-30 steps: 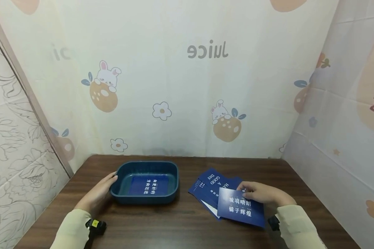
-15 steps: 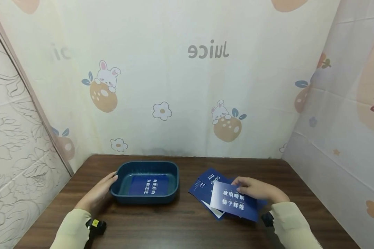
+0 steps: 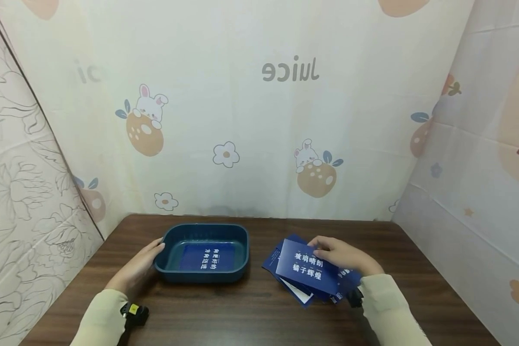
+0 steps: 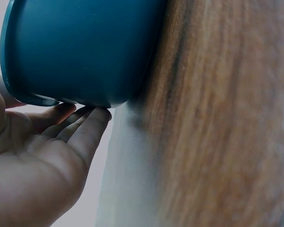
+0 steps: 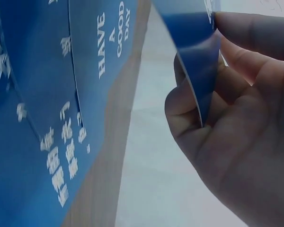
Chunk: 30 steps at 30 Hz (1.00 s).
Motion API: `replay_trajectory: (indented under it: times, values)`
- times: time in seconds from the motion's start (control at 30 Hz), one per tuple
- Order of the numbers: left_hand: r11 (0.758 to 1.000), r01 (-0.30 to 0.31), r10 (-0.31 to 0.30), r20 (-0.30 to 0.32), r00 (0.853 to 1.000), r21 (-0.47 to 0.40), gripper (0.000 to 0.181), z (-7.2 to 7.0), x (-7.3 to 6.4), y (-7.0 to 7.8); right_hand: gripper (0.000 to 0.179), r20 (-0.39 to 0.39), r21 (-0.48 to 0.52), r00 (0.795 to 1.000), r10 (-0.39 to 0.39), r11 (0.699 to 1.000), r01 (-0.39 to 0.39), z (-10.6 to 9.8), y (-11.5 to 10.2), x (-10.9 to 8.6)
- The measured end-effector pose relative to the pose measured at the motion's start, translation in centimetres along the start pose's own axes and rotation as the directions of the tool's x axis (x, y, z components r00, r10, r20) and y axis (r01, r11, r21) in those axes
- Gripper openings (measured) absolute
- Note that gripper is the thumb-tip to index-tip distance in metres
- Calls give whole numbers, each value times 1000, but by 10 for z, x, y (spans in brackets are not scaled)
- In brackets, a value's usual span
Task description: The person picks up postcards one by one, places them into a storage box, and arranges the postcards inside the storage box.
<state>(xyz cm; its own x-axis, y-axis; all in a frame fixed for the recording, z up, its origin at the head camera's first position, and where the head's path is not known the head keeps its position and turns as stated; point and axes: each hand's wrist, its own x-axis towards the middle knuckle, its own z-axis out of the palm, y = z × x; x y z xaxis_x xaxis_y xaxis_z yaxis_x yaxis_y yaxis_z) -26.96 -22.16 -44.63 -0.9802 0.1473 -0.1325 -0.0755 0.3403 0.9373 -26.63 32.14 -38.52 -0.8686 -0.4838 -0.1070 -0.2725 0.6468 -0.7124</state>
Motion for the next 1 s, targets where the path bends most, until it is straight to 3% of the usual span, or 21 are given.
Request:
replay_trajectory:
  times: [0.2, 0.5, 1.0]
  values:
    - [1000, 5, -5, 2, 1000, 3, 65, 1, 1, -1, 25, -12, -41, 998, -68, 997, 67, 6, -5, 12]
    - [1000, 14, -14, 1, 1000, 10, 67, 1, -1, -3, 25, -3, -55, 995, -95, 994, 95, 7, -17, 32]
    - [1000, 11, -11, -5, 1000, 8, 65, 1, -1, -1, 30, 24, -30, 987, -162, 986, 162, 26, -63, 83]
